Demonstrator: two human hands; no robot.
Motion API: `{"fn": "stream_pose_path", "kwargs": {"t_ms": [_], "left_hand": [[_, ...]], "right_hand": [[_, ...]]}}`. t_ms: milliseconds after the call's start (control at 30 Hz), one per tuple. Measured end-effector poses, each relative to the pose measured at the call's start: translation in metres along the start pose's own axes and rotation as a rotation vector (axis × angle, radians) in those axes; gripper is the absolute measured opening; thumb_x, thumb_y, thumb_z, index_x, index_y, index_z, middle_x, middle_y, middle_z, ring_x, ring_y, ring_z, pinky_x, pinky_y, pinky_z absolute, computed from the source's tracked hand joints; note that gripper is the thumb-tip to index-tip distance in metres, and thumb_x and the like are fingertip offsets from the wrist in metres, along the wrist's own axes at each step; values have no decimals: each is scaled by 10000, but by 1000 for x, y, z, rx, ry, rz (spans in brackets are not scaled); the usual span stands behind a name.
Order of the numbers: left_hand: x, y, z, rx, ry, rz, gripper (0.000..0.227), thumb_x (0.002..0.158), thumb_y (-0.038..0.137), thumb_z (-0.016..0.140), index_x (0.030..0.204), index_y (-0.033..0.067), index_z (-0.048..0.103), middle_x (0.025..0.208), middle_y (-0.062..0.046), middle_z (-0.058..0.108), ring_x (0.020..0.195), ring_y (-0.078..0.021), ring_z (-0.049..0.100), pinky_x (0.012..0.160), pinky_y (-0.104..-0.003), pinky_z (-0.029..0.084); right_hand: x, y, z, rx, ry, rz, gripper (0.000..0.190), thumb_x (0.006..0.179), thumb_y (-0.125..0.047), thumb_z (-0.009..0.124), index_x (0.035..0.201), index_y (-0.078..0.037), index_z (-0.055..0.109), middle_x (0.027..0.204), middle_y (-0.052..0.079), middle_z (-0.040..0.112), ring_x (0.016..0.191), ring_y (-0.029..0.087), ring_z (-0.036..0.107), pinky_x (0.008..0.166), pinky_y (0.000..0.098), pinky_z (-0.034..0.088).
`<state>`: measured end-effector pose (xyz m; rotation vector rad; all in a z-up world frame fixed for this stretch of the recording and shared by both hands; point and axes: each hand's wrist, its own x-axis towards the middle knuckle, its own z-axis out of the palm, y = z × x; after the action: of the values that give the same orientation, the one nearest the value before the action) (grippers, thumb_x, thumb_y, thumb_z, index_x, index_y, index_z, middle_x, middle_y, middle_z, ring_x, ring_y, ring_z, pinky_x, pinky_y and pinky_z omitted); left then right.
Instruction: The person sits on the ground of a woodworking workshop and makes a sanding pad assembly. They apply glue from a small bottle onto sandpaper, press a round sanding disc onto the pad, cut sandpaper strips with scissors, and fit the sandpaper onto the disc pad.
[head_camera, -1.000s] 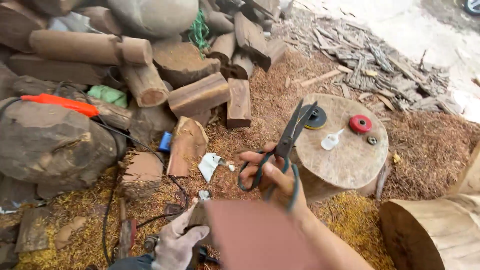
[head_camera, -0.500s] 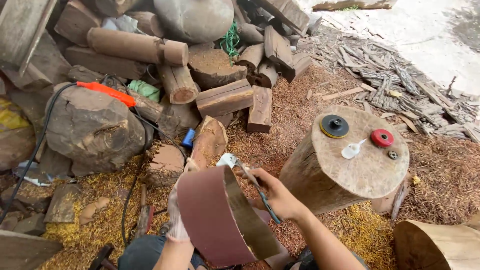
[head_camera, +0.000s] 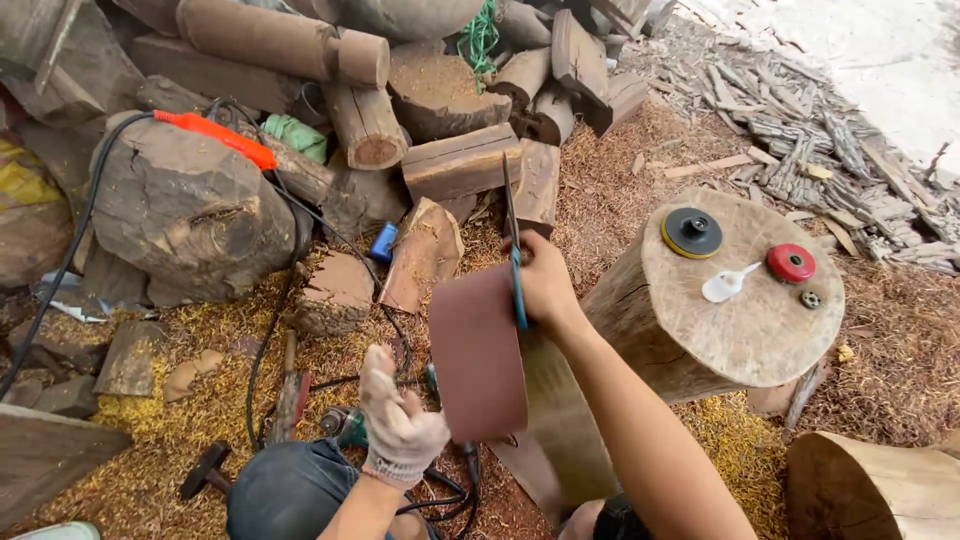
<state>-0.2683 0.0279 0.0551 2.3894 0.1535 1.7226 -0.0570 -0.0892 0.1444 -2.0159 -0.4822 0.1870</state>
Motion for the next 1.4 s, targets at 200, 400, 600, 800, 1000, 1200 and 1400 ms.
{"fn": "stream_pose_path", "kwargs": {"t_ms": [200, 400, 600, 800, 1000, 1200, 1400], "left_hand": [[58, 5, -41, -182, 8, 339, 311, 1083, 279, 492, 1297, 62, 429, 1549, -185, 345, 1267, -426, 500, 1101, -504, 494], [40, -38, -48, -866, -86, -1012, 268, 1004, 194, 650, 1215, 30, 670, 1158, -90, 677, 996, -178, 640, 886, -331, 532], [72, -67, -50, -287, 55, -1582, 277, 922, 258, 734, 1093, 40, 741, 1029, -45, 767, 901, -192, 717, 834, -341, 570], [20, -60, -18, -827, 120, -1515, 258, 881, 214, 724, 1081, 52, 718, 1020, -55, 748, 868, -189, 702, 802, -352, 592], [22, -65, -41, -1140, -79, -1311, 519, 822, 187, 771, 1276, -7, 612, 1217, -160, 681, 1090, -266, 675, 969, -401, 571], [64, -141, -106, -1873, 86, -1080, 1001, 735, 551, 881, 1508, 146, 390, 1458, -156, 560, 1319, -330, 583, 1126, -551, 448], [35, -157, -85, -1499, -300, -1194, 991, 678, 380, 905, 1471, -65, 510, 1315, -137, 667, 1231, -218, 648, 1131, -334, 462]], "right_hand": [[28, -52, 38, -275, -6, -133, 383, 802, -102, 643, 1181, -98, 695, 998, 199, 736, 930, 372, 700, 831, 438, 540], [37, -17, 65, -347, -322, -199, 415, 831, -148, 649, 1243, -111, 664, 1016, 201, 728, 964, 354, 696, 865, 430, 534], [21, 19, 80, 100, -596, -87, 421, 843, -200, 772, 1204, -39, 628, 1106, 161, 726, 1047, 284, 690, 925, 401, 568], [13, -2, 122, 437, -720, -67, 549, 798, -197, 865, 1256, -51, 600, 1239, 135, 719, 1168, 210, 692, 1029, 360, 545], [20, -35, 133, 330, -729, -124, 494, 752, -58, 884, 1201, -39, 680, 941, 56, 592, 829, 155, 563, 719, 314, 467], [31, -80, 86, 129, -806, -195, 482, 709, -16, 794, 1175, -71, 682, 944, -13, 718, 867, 109, 675, 822, 275, 573], [31, -103, 86, -199, -885, -612, 432, 761, 0, 762, 1187, -12, 690, 1017, 90, 723, 938, 153, 672, 878, 333, 557]]}}
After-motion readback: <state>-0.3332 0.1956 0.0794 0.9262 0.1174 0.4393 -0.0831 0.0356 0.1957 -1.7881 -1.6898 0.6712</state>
